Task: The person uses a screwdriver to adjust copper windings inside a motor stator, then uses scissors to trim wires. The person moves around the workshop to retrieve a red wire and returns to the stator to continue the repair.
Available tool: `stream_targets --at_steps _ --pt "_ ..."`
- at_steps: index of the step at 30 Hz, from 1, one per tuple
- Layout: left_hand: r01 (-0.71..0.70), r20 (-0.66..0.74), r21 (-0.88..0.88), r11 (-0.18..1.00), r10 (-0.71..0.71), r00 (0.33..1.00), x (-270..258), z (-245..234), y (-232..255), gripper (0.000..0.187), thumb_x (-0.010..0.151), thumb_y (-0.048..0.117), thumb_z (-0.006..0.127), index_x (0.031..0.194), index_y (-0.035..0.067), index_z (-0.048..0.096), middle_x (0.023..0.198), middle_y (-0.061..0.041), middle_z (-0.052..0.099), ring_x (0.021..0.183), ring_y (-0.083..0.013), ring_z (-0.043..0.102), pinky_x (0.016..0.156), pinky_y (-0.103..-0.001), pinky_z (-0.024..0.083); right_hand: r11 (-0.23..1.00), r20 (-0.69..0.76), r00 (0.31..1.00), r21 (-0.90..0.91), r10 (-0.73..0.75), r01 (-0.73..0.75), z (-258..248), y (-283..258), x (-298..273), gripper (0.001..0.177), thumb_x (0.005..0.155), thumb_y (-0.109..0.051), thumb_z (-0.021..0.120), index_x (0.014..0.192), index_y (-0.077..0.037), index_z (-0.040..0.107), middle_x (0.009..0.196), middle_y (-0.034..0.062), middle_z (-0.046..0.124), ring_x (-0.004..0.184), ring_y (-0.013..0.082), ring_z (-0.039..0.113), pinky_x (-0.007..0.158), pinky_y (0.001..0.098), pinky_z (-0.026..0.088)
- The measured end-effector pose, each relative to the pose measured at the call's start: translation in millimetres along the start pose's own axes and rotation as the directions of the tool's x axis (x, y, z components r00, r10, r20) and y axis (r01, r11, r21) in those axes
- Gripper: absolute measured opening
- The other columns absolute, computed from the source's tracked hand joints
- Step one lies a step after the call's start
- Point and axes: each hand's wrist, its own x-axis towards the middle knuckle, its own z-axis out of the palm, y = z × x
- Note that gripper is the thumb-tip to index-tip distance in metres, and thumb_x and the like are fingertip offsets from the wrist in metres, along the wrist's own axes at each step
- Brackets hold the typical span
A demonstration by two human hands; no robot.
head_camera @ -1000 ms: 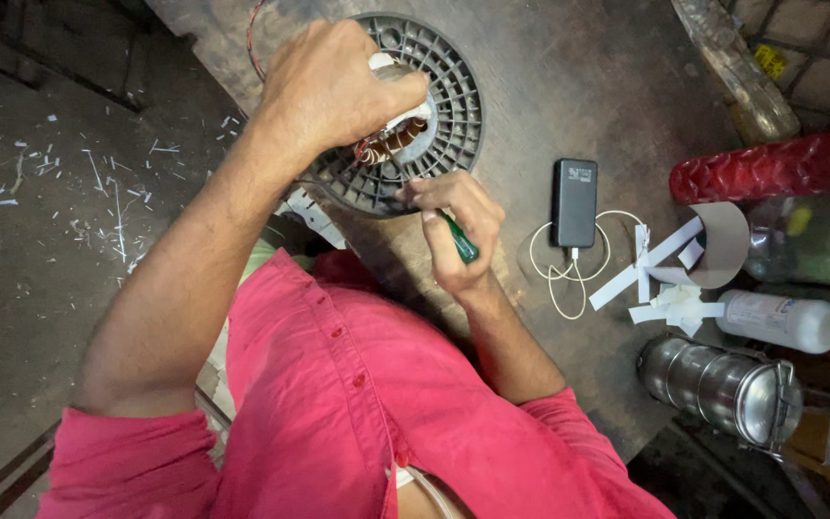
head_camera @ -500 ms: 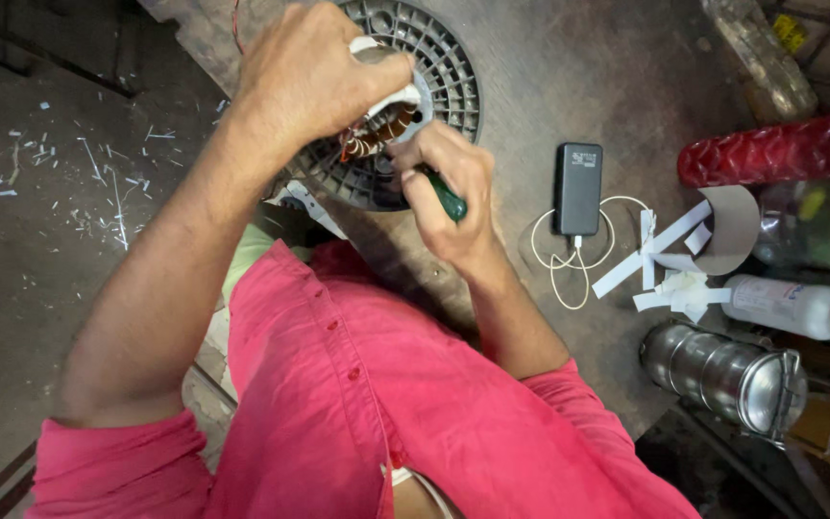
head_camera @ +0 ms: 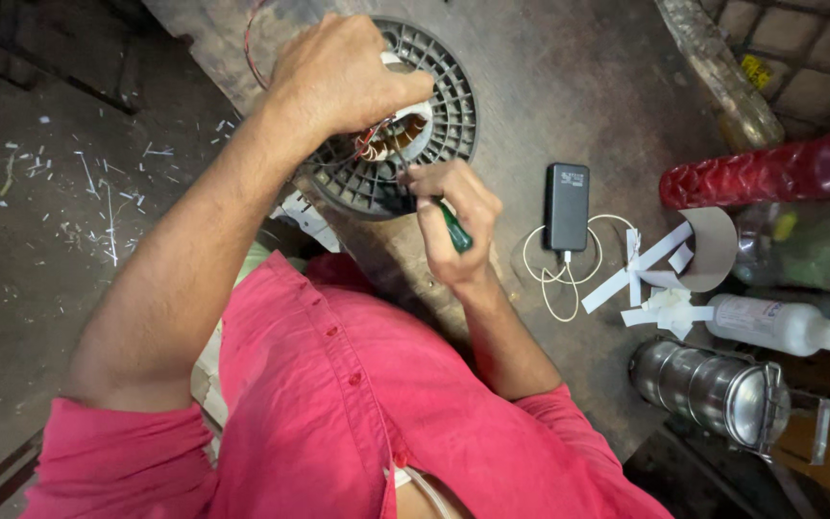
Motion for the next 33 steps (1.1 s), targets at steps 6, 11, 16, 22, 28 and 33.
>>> stream_targets --at_steps 6,11,16,22,28,33 --pt "-0.011 -0.001 0.024 1.0 0.011 1.0 0 3 1 0.059 0.073 0.056 0.073 0.083 -0.002 0.076 0.083 -0.029 0.07 0.083 -0.0452 0.071 0.078 -0.053 0.055 0.999 0.009 0.999 0.008 0.041 -0.041 -2 -1 -6 0.013 0.08 0.005 0.054 0.089 0.008 0.063 0.095 0.0217 0.071 0.09 0.031 0.071 0.088 0.0373 0.057" --pt "-0.048 -0.009 0.038 0.998 0.049 0.999 0 2 2 0.058 0.075 0.054 0.073 0.081 -0.004 0.075 0.08 -0.031 0.069 0.08 -0.0444 0.071 0.076 -0.052 0.056 0.998 -0.044 0.997 0.029 0.06 -0.059 5 1 -11 0.013 0.08 0.004 0.053 0.088 0.008 0.063 0.093 0.0216 0.068 0.089 0.0307 0.071 0.087 0.0377 0.058" --pt "-0.007 0.029 0.014 1.0 0.007 1.0 0 -1 4 0.056 0.072 0.051 0.071 0.08 -0.004 0.075 0.077 -0.03 0.069 0.078 -0.0441 0.072 0.075 -0.052 0.056 0.998 -0.075 0.995 0.02 0.065 -0.063 13 8 -4 0.012 0.079 0.002 0.055 0.086 0.008 0.062 0.091 0.0214 0.068 0.086 0.0307 0.07 0.083 0.0369 0.057" --pt "0.009 0.051 0.018 1.0 -0.01 0.999 5 0 3 0.059 0.073 0.054 0.071 0.079 -0.005 0.074 0.078 -0.031 0.069 0.08 -0.0448 0.071 0.077 -0.052 0.057 0.995 0.004 0.996 0.031 0.091 -0.092 12 14 7 0.011 0.082 -0.002 0.054 0.085 0.007 0.06 0.091 0.0208 0.068 0.087 0.0312 0.068 0.086 0.0381 0.056" --pt "0.017 0.032 -0.024 1.0 -0.017 0.999 5 0 0 0.059 0.073 0.055 0.073 0.08 -0.003 0.075 0.078 -0.029 0.069 0.078 -0.0434 0.071 0.072 -0.053 0.055 0.998 -0.02 0.998 0.023 0.063 -0.062 15 11 13 0.012 0.08 -0.003 0.054 0.085 0.005 0.061 0.09 0.0196 0.067 0.085 0.0309 0.067 0.083 0.0376 0.054" --pt "-0.024 0.037 -0.217 0.976 0.033 0.999 -7 -3 -9 0.059 0.078 0.062 0.071 0.079 0.003 0.076 0.067 -0.022 0.067 0.065 -0.0333 0.07 0.062 -0.048 0.051 0.999 -0.015 0.999 0.006 0.04 -0.039 14 9 14 0.011 0.082 -0.002 0.054 0.086 0.005 0.062 0.09 0.0188 0.068 0.085 0.0308 0.067 0.082 0.0376 0.053"
